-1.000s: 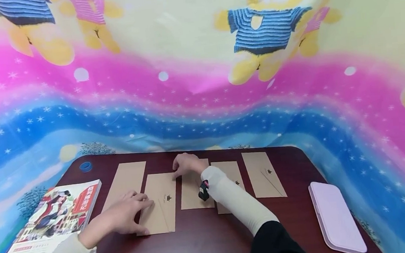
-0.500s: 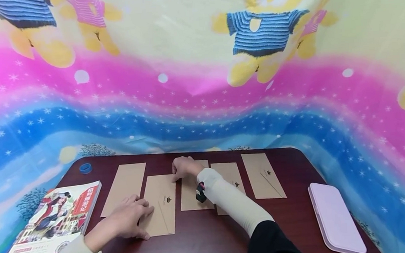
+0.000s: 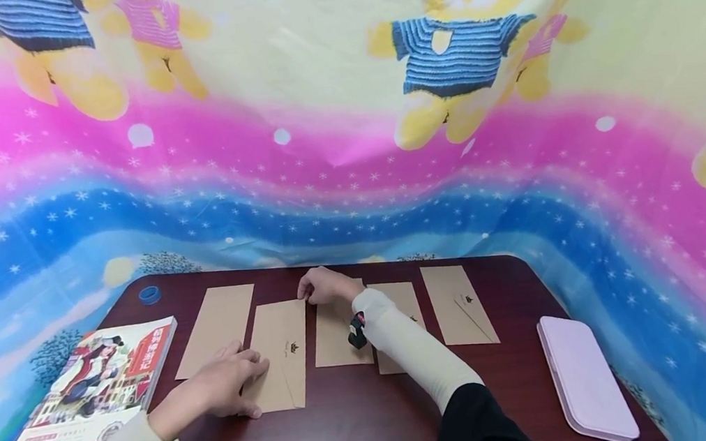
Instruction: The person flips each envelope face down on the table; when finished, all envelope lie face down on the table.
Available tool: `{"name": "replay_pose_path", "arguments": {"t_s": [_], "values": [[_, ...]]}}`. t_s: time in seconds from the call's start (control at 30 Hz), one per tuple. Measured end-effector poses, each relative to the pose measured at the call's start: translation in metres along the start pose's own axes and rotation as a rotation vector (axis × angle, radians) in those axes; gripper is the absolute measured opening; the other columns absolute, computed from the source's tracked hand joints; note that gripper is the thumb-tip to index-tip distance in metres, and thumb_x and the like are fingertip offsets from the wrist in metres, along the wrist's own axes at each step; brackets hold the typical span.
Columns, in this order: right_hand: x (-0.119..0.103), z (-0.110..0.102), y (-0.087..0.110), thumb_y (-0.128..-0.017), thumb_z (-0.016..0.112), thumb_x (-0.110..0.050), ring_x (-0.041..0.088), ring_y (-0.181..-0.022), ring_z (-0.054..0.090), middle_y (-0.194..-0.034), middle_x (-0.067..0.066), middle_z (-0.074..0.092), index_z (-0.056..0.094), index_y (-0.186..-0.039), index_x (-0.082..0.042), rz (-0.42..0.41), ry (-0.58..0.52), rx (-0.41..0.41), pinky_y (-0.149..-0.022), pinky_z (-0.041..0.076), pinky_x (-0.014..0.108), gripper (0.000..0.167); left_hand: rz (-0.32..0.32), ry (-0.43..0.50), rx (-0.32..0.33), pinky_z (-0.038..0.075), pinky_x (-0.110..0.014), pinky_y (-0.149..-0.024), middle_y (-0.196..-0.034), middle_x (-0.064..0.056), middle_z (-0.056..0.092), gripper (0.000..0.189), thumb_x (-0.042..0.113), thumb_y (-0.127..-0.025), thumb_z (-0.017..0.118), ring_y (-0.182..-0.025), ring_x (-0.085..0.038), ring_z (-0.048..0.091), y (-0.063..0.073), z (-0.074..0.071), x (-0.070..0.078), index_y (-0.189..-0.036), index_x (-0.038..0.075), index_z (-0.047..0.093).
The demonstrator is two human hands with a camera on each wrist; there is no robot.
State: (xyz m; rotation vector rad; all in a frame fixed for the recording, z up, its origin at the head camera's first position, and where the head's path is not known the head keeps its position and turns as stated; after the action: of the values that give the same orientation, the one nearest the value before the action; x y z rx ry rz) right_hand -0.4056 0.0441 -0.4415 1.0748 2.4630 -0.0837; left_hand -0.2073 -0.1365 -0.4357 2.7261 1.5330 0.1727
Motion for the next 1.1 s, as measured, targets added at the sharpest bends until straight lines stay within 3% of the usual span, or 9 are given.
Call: {"name": "replay_pose_path", "arguments": {"t_s": [0.17, 0.43, 0.63, 0.77, 0.9, 1.1], "values": [[0.005, 0.004, 0.0, -0.089, 0.079, -0.009, 0.007, -0.091, 0.066, -0.106, -0.001, 0.075, 0.078, -0.112, -0.017, -0.085, -0.024, 0.049, -0.081, 0.054, 0.022, 0.024, 0.014, -0.001, 0.013, 0.039, -0.039, -0.082, -0.096, 0.001, 0.063, 0.058, 0.048, -0.062, 0.094, -0.092, -0.021, 0.045, 0.001, -0.002, -0.001, -0.102, 0.014, 0.069], [0.006, 0.0, 0.004, -0.09, 0.079, -0.015, 0.005, -0.09, 0.063, -0.105, -0.006, 0.071, 0.08, -0.106, -0.023, -0.159, -0.077, 0.093, -0.081, 0.053, 0.022, 0.018, 0.0, 0.036, -0.012, 0.039, -0.039, -0.085, -0.106, -0.004, 0.065, 0.071, 0.047, -0.064, 0.094, -0.095, -0.021, 0.044, -0.001, -0.001, -0.002, -0.121, 0.012, 0.07], [0.004, -0.004, 0.003, -0.091, 0.079, -0.018, 0.004, -0.091, 0.063, -0.11, -0.006, 0.073, 0.081, -0.108, -0.023, -0.193, -0.07, 0.092, -0.081, 0.052, 0.02, 0.017, 0.061, 0.081, 0.002, 0.039, -0.036, -0.081, -0.107, -0.004, 0.061, 0.072, 0.041, -0.067, 0.093, -0.093, -0.019, 0.043, 0.004, -0.001, -0.002, -0.127, 0.013, 0.067], [0.002, -0.012, 0.005, -0.091, 0.079, -0.017, 0.008, -0.097, 0.067, -0.117, -0.003, 0.076, 0.081, -0.108, -0.021, -0.207, -0.07, 0.098, -0.082, 0.053, 0.022, 0.018, 0.059, 0.154, -0.011, 0.045, -0.047, -0.099, -0.129, -0.013, 0.062, 0.085, 0.039, -0.07, 0.093, -0.115, -0.032, 0.053, 0.006, 0.001, -0.005, -0.142, 0.01, 0.06], [0.001, -0.02, 0.008, -0.092, 0.077, -0.018, 0.013, -0.112, 0.069, -0.122, -0.002, 0.076, 0.08, -0.11, -0.021, -0.209, -0.088, 0.111, -0.091, 0.055, 0.028, 0.019, 0.047, 0.202, 0.0, 0.04, -0.059, -0.111, -0.148, -0.021, 0.055, 0.095, 0.04, -0.071, 0.092, -0.133, -0.044, 0.05, 0.005, 0.002, -0.006, -0.151, 0.008, 0.051], [0.002, -0.026, 0.007, -0.094, 0.075, -0.022, 0.014, -0.125, 0.066, -0.124, -0.005, 0.076, 0.079, -0.113, -0.024, -0.178, -0.135, 0.117, -0.11, 0.049, 0.035, 0.019, 0.088, 0.173, 0.065, 0.048, -0.041, -0.093, -0.146, -0.014, 0.061, 0.097, 0.046, -0.074, 0.089, -0.107, -0.021, 0.056, 0.003, 0.002, -0.003, -0.153, 0.006, 0.048]]}}
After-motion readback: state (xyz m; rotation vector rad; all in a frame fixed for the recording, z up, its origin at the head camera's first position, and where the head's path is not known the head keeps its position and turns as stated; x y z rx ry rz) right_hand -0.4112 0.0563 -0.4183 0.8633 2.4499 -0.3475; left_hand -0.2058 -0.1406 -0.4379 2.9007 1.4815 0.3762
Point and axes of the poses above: each hand's wrist, its own y-axis away from the middle knuckle, its own z-axis out of the palm, x = y × z, the point moved 4 cm from there along -y, towards the middle knuckle
